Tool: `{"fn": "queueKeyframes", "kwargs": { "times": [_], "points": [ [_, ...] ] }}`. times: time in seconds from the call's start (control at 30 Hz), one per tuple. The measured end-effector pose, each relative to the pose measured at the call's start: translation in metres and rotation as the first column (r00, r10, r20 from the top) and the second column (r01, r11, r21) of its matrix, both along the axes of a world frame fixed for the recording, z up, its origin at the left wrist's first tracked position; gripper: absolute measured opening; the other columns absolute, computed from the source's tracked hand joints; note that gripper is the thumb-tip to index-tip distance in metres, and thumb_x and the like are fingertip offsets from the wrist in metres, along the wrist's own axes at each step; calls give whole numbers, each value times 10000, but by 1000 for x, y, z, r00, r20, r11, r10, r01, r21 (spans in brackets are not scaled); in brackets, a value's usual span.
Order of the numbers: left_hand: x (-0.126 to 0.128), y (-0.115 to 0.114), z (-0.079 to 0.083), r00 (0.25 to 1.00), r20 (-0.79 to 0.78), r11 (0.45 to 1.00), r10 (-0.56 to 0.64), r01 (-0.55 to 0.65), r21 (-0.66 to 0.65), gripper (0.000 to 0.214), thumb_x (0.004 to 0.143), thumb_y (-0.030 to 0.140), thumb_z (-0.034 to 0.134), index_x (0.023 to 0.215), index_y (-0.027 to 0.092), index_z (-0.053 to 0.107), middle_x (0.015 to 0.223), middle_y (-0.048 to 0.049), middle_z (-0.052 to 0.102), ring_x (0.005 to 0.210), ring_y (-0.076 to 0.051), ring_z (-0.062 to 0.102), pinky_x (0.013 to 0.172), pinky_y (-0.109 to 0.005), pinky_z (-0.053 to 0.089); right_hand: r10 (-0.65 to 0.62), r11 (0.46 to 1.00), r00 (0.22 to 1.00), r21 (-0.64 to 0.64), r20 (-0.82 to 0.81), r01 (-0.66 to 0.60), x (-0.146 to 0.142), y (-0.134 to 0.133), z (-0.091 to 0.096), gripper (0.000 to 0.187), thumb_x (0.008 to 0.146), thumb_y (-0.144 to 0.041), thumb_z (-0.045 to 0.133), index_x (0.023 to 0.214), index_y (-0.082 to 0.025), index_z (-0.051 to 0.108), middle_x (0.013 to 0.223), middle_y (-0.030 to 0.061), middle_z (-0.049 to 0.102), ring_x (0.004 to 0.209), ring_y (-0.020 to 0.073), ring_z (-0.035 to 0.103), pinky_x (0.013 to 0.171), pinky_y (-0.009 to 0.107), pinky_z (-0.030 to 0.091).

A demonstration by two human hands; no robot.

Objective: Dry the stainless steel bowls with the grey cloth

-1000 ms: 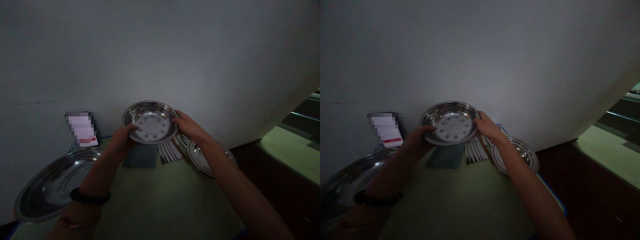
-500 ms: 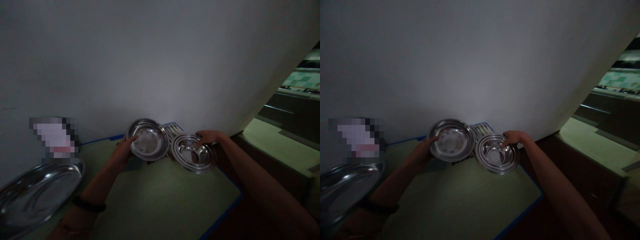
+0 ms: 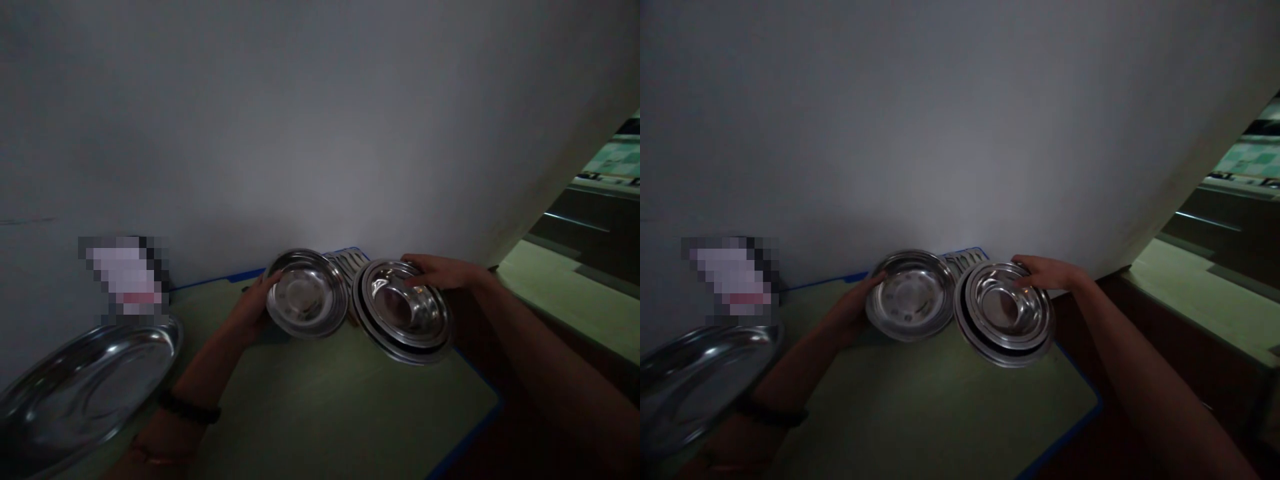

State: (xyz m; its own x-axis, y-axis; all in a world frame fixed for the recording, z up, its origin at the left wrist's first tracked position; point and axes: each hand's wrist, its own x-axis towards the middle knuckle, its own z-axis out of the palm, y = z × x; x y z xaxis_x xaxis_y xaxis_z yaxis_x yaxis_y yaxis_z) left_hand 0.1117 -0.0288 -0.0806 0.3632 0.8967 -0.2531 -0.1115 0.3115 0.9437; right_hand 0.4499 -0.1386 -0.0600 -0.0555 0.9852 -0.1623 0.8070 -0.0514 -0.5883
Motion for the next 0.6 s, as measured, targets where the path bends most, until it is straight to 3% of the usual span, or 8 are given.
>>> {"fn": "queueKeyframes", "kwargs": {
  "times": [0.1, 0.17, 0.27, 0.33, 0.47, 0.6],
  "points": [
    [0, 2, -2, 996, 47, 996, -74, 71, 44, 438, 855, 475, 556, 1232, 252, 576, 1060, -65, 714, 867, -204, 684, 753, -293, 539, -3, 998, 982, 57, -191, 14, -17, 10, 8, 342, 758, -395, 617, 994, -167, 520, 953, 73, 645, 877, 214, 608, 782, 329, 486],
    [0, 3, -6, 992, 59, 990, -116, 110, 85, 529, 846, 574, 511, 1305, 311, 518, 1236, -32, 652, 1066, -228, 631, 881, -319, 503, 8, 995, 962, 102, -272, 20, -34, 22, 12, 338, 760, -391, 620, 996, -170, 518, 908, 53, 647, 822, 193, 612, 742, 316, 489],
    [1, 4, -11, 989, 103, 986, -109, 94, 141, 554, 830, 618, 499, 1338, 400, 464, 1385, 52, 544, 1263, -212, 498, 1029, -324, 402, 35, 981, 977, 192, -212, 7, -61, 42, 17, 278, 788, -334, 587, 993, -156, 530, 912, 65, 653, 801, 184, 611, 714, 305, 491],
    [1, 5, -14, 989, 136, 991, -58, 40, 127, 528, 822, 619, 511, 1294, 384, 520, 1389, 49, 541, 1298, -207, 463, 1060, -320, 373, -1, 956, 997, 294, -80, 24, -77, 54, 18, 240, 800, -270, 565, 1003, -143, 551, 961, 87, 657, 857, 196, 613, 765, 318, 489],
    [0, 7, -15, 986, 85, 989, 140, -135, -68, 467, 810, 606, 534, 1051, 234, 681, 1205, -66, 677, 1219, -262, 543, 1005, -356, 439, -163, 890, 984, 441, 70, 116, -102, 70, 13, 282, 805, -227, 561, 1067, -127, 592, 1133, 140, 619, 1008, 233, 598, 909, 364, 458],
    [1, 4, -8, 980, 174, 992, 98, -82, -100, 479, 876, 584, 428, 910, 195, 705, 1039, -74, 737, 1119, -242, 610, 961, -326, 463, -195, 926, 980, 321, -47, 200, -118, 74, 3, 597, 841, -435, 565, 1318, -95, 447, 1339, 211, 489, 1138, 263, 560, 959, 369, 447]
  ]
}}
